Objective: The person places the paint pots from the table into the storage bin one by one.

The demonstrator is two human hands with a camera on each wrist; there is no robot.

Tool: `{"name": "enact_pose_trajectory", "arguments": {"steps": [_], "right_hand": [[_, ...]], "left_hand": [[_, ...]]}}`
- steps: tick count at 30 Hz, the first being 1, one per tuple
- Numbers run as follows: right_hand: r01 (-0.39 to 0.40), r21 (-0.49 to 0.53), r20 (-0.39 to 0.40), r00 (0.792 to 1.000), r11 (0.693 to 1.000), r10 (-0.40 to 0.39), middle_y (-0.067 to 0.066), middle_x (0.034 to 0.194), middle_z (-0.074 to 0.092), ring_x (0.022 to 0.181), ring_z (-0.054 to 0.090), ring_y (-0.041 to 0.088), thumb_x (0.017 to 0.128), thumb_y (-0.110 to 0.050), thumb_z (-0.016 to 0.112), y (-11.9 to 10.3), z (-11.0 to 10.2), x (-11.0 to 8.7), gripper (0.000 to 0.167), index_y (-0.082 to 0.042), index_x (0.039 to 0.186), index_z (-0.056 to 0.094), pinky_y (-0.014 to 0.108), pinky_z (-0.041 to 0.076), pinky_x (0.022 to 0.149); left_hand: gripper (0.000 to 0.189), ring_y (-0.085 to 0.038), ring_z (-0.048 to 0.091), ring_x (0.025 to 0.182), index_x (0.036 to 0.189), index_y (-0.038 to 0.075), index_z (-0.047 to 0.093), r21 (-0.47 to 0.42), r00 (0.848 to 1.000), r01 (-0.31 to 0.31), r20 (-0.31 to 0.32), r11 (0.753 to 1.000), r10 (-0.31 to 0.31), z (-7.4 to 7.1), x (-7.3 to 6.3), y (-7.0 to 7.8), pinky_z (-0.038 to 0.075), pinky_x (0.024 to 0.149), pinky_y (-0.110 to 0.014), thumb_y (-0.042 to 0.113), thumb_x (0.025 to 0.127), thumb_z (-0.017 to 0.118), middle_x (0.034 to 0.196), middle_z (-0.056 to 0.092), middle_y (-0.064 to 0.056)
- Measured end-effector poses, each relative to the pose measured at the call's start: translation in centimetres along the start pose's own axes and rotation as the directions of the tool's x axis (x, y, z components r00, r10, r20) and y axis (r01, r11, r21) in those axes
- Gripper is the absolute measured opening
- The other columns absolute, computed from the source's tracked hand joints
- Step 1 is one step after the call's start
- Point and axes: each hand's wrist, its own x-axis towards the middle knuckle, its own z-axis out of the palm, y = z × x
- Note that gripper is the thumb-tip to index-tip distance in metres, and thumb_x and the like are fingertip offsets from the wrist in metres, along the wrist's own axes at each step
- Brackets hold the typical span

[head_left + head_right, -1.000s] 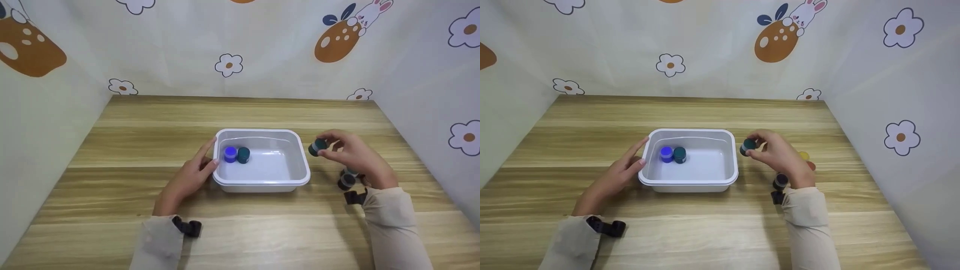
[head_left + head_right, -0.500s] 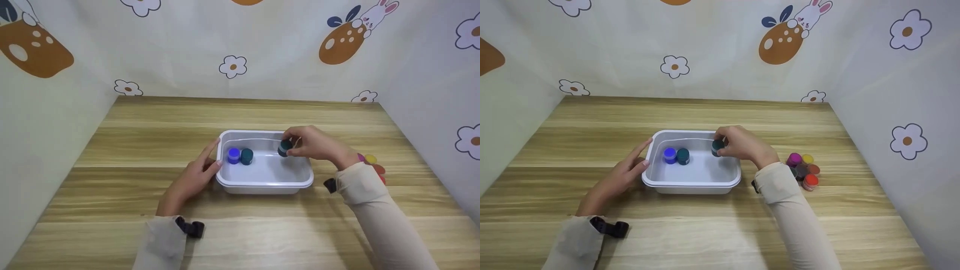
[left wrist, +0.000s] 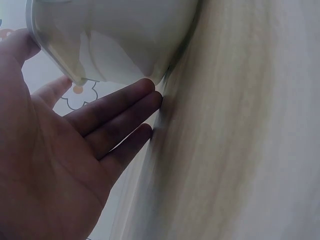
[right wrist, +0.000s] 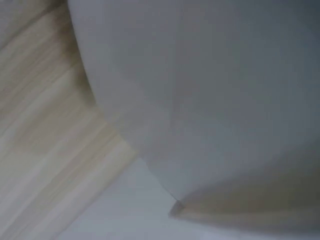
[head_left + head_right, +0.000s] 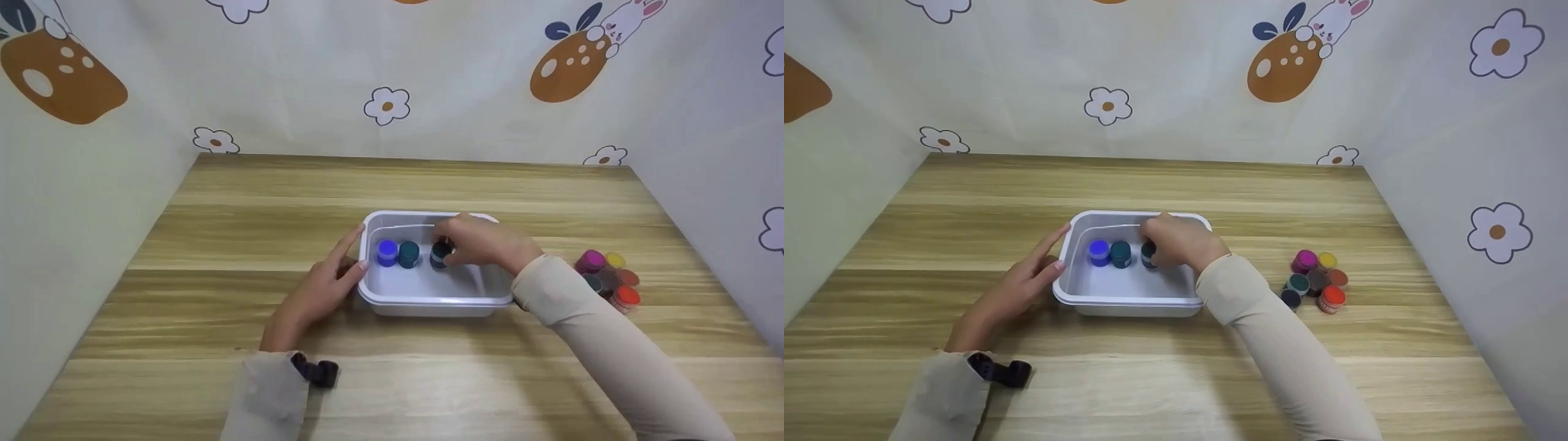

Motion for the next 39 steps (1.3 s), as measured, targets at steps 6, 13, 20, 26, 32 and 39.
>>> {"name": "enact_pose_trajectory", "arguments": {"steps": [6, 13, 20, 26, 32, 39], "right_hand": [[0.013, -0.094, -0.062, 0.998, 0.996, -0.019, 0.007, 0.093, 0.07, 0.081, 0.062, 0.02, 0.084, -0.006, 0.076, -0.4, 0.6, 0.1, 0.024, -0.003, 0.107, 0.072, 0.039, 0.055, 0.08], [0.068, -0.131, -0.109, 0.991, 0.989, -0.083, 0.005, 0.084, 0.064, 0.074, 0.056, 0.019, 0.084, -0.003, 0.076, -0.3, 1.7, 0.1, 0.02, -0.004, 0.102, 0.07, 0.035, 0.052, 0.07], [0.053, -0.123, -0.103, 0.992, 0.991, -0.066, 0.007, 0.089, 0.067, 0.077, 0.059, 0.019, 0.087, -0.005, 0.075, -0.2, 1.8, 0.1, 0.02, -0.003, 0.106, 0.07, 0.037, 0.055, 0.074], [0.028, -0.062, -0.127, 0.991, 0.998, -0.035, 0.01, 0.1, 0.07, 0.085, 0.064, 0.022, 0.086, -0.008, 0.074, 0.1, 0.9, -0.8, 0.03, -0.003, 0.115, 0.067, 0.039, 0.055, 0.079], [-0.02, 0.158, -0.231, 0.971, 0.987, 0.057, 0.016, 0.122, 0.067, 0.103, 0.067, 0.028, 0.091, -0.008, 0.069, 0.9, -1.5, -4.5, 0.04, -0.002, 0.13, 0.062, 0.045, 0.054, 0.09], [-0.02, 0.329, -0.516, 0.833, 0.944, 0.197, 0.017, 0.114, 0.069, 0.094, 0.068, 0.026, 0.093, -0.009, 0.069, 5.2, -1.1, -10.9, 0.031, 0.001, 0.122, 0.065, 0.028, 0.055, 0.078]], "left_hand": [[0.063, -0.02, 0.063, 0.1, 0.157, 0.042, 0.022, -0.019, 0.999, -0.037, -0.006, 0.999, 0.037, 0.1, 0.1, -0.1, 0.049, 0.092, -0.046, 0.038, 0.102, 0.053, 0.115, 0.068, -0.009], [0.062, -0.02, 0.063, 0.105, 0.155, 0.046, 0.022, -0.017, 1.0, -0.023, 0.001, 1.0, 0.023, 0.3, 0.1, 0.0, 0.048, 0.096, -0.048, 0.041, 0.101, 0.053, 0.117, 0.068, -0.009], [0.062, -0.021, 0.062, 0.105, 0.155, 0.048, 0.021, -0.016, 1.0, -0.008, 0.007, 1.0, 0.008, 0.3, 0.2, 0.3, 0.048, 0.095, -0.048, 0.043, 0.102, 0.052, 0.12, 0.067, -0.01], [0.062, -0.022, 0.063, 0.104, 0.155, 0.048, 0.021, -0.013, 1.0, -0.003, 0.001, 1.0, 0.003, 0.4, 0.1, 0.1, 0.048, 0.095, -0.049, 0.041, 0.102, 0.052, 0.118, 0.067, -0.01], [0.063, -0.022, 0.063, 0.105, 0.155, 0.048, 0.019, 0.009, 1.0, 0.01, 0.0, 1.0, -0.01, 0.4, 0.1, 0.0, 0.048, 0.096, -0.05, 0.04, 0.102, 0.052, 0.12, 0.067, -0.01], [0.064, -0.022, 0.062, 0.101, 0.157, 0.041, 0.021, 0.001, 1.0, -0.012, -0.008, 1.0, 0.012, 0.0, 0.0, -0.1, 0.048, 0.093, -0.048, 0.038, 0.102, 0.053, 0.118, 0.067, -0.01]]}}
